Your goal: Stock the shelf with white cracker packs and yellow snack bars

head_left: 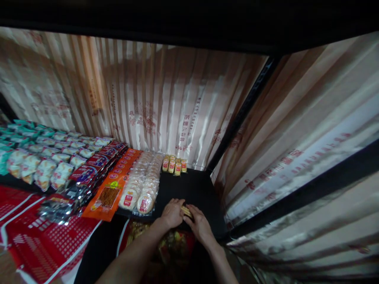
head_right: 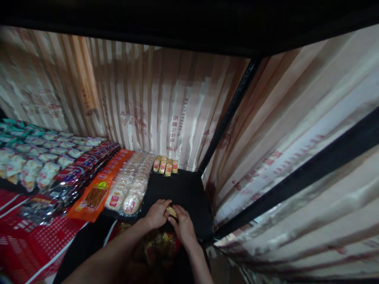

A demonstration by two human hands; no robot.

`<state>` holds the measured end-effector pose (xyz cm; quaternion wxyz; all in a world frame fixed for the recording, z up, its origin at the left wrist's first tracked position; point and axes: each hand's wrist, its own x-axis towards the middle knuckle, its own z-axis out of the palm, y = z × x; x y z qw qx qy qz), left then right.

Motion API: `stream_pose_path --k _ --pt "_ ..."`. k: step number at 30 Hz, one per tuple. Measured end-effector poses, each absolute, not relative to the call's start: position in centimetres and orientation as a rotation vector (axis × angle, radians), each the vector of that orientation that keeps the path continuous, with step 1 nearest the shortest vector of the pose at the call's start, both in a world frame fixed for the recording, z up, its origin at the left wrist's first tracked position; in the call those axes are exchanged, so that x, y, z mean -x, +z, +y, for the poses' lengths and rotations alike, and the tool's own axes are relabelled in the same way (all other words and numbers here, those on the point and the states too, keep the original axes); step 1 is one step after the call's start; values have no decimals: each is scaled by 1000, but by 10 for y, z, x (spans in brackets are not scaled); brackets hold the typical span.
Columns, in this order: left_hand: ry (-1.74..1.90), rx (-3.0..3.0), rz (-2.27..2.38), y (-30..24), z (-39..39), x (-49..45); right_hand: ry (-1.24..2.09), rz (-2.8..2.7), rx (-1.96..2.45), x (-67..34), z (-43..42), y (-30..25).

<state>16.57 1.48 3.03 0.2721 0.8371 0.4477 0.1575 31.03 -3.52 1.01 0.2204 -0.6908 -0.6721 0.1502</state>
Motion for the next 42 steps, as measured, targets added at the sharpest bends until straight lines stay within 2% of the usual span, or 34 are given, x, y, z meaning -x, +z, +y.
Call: stream_pose_path --k 13,18,28,36,42 --pt "626 -2022 1291 46 43 -151 454 -1642 1873 -289 -9 21" --pt "819 -1839 1447 35 44 -154 615 -1461 1932 -284 6 12" --pt "724 -1875 1495 13 39 -164 636 -1415 1991 -283 31 7" --pt "675 -1823 1562 23 55 -170 827 -1309 1787 -284 57 1" --pt "721 -1736 1635 20 60 -170 1077 -912 1493 -275 66 -5"
